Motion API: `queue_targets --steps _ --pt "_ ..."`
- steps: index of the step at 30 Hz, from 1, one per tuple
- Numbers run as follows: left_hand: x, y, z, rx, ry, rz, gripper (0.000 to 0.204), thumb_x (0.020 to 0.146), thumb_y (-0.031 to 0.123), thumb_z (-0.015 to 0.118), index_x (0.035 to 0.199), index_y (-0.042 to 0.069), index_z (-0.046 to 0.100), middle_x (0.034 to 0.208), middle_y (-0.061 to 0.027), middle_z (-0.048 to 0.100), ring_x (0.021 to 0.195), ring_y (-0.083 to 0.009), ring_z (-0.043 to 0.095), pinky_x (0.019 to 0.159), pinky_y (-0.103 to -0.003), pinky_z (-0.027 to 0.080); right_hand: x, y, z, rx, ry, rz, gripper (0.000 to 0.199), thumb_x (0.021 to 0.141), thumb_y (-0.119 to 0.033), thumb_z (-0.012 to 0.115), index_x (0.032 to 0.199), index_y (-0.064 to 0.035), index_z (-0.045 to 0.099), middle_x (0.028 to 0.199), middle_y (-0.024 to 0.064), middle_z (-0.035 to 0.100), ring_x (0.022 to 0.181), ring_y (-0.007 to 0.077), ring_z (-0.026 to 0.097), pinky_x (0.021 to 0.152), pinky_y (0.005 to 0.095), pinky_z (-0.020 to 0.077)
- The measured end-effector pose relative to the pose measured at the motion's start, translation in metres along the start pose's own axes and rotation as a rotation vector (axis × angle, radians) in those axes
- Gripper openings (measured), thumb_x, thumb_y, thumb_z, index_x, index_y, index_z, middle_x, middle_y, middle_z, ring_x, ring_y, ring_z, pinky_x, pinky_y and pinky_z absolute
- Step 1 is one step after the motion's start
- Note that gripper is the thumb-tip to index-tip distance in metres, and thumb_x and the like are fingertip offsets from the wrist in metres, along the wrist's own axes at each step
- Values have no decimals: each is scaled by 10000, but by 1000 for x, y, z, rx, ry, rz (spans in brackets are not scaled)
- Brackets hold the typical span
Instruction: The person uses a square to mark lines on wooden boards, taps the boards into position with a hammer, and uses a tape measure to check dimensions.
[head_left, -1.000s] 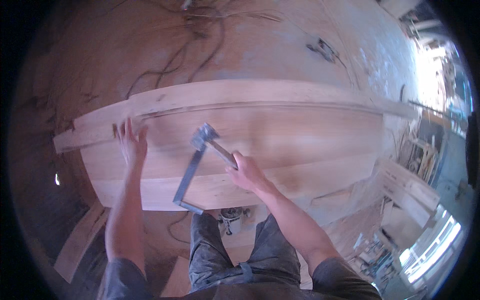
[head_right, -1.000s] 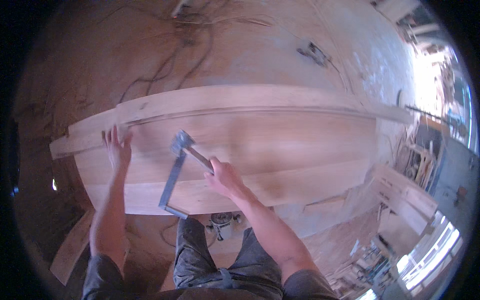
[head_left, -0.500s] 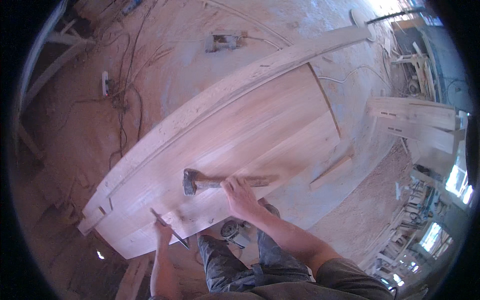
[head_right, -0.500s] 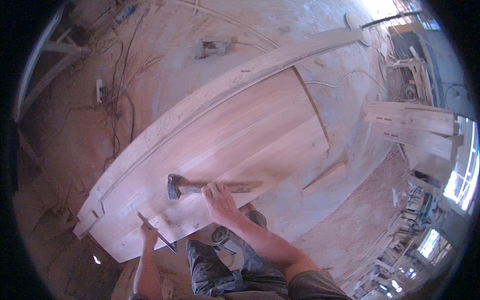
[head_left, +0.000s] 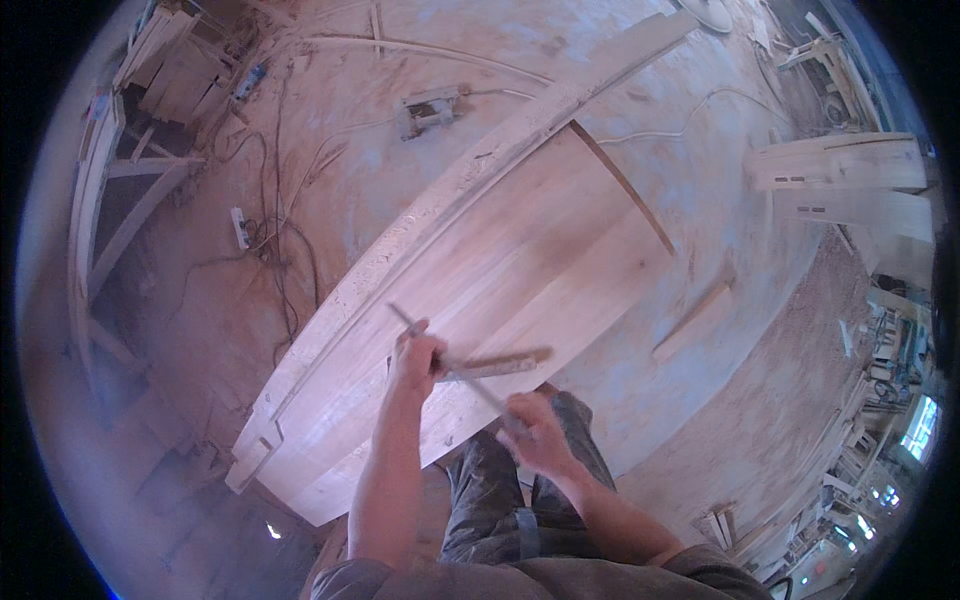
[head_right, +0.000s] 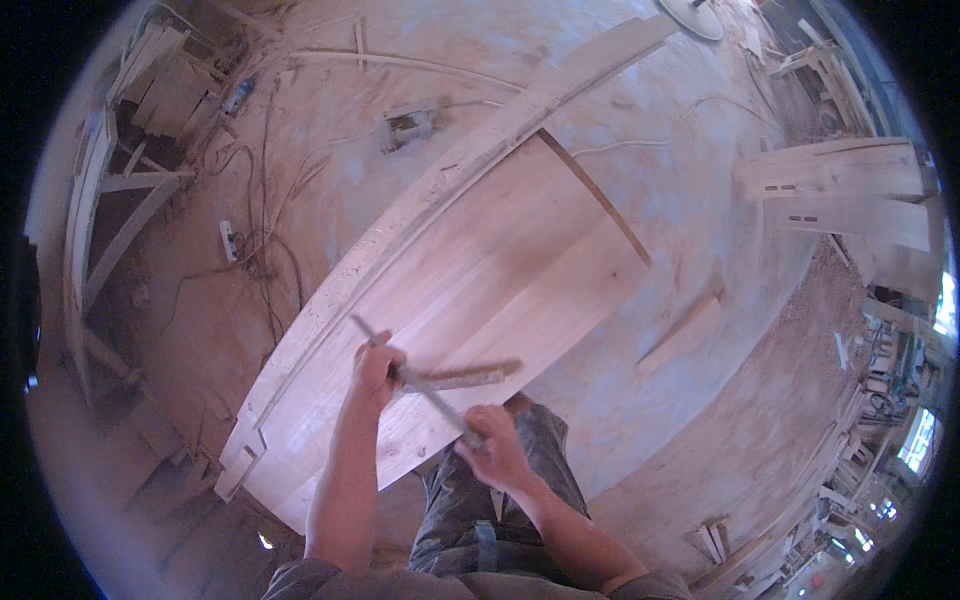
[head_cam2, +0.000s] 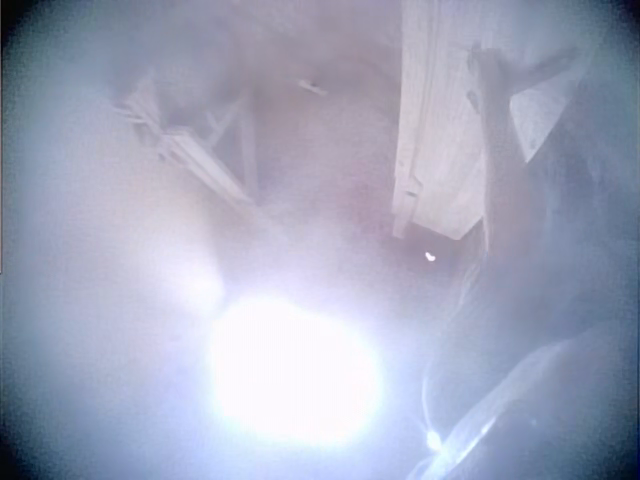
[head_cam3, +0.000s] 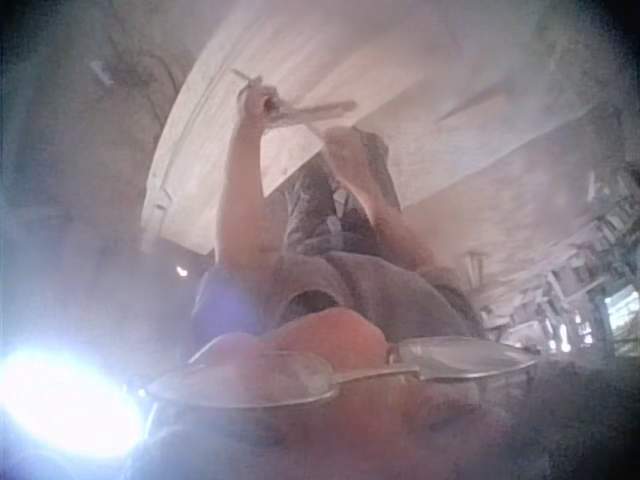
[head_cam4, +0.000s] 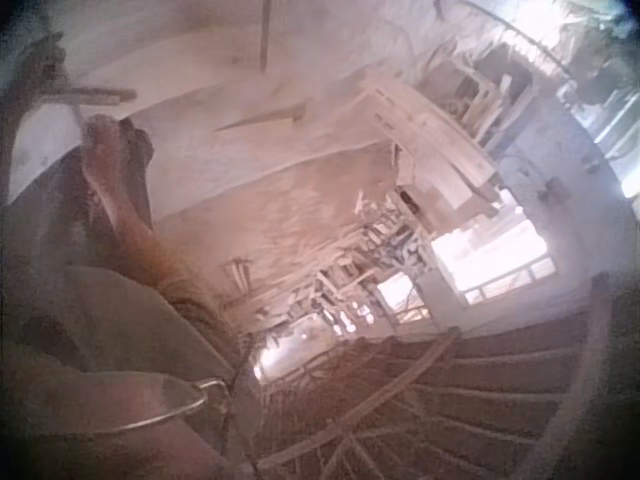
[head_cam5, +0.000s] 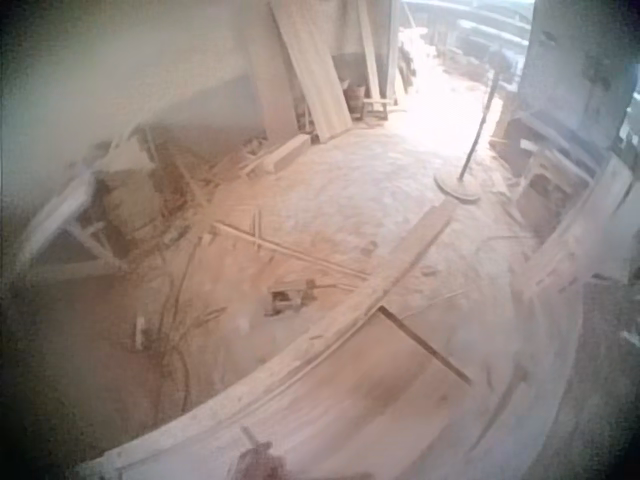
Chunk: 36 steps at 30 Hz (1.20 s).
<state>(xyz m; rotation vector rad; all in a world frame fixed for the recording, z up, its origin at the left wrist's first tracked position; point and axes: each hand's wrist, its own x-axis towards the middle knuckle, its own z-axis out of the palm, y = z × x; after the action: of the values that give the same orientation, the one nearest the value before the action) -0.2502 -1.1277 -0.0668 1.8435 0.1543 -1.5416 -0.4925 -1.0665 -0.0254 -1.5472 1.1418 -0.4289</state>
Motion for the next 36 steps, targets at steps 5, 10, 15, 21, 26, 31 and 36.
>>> queue_targets --steps 5,10,15,21,26,31,36 --pt "31 52 90 80 -240 136 775 810 282 756 1415 -39 394 907 -136 607 733 -231 622 630 -366 529 46 43 -37 669 689 513 109 921 -75 614 1010 -37 563 855 83 622 728 229 611 713 368 525" --pt "151 77 105 1033 182 876 946 741 338 832 1458 -32 338 1275 -217 547 1162 -369 539 1004 -471 441 97 139 -74 1404 822 612 142 972 -190 561 965 -80 472 803 74 559 643 197 552 588 360 488" --pt "211 126 157 1384 269 948 1077 647 316 873 1482 -26 283 1429 -234 443 1309 -405 434 1122 -448 337 126 173 -106 1618 797 645 184 987 -219 540 1065 -54 523 902 82 583 769 225 580 682 366 501" --pt "236 144 156 1368 43 801 966 611 95 865 1414 -5 336 1358 -192 492 1263 -306 488 1079 -376 377 152 171 -136 1632 788 625 203 985 -179 550 1125 -32 534 945 92 595 815 224 589 698 349 504" --pt "233 128 168 1320 54 774 971 618 92 867 1400 -1 299 1313 -190 521 1240 -293 505 1056 -375 400 171 176 -157 1564 838 655 225 987 -142 521 1149 11 494 947 135 599 771 235 610 676 341 510" --pt "229 136 164 1327 36 693 975 678 172 861 1428 -18 268 1353 -203 502 1275 -286 476 1080 -386 373 176 174 -162 1560 827 700 224 985 -128 503 1148 25 490 946 144 596 784 245 618 668 343 518" --pt "238 165 183 1202 -106 706 1030 692 257 855 1465 -69 257 1405 -228 465 1315 -296 451 1104 -383 347 177 177 -164 1583 811 657 247 986 -126 498 1166 42 488 963 154 601 801 254 636 677 348 543"
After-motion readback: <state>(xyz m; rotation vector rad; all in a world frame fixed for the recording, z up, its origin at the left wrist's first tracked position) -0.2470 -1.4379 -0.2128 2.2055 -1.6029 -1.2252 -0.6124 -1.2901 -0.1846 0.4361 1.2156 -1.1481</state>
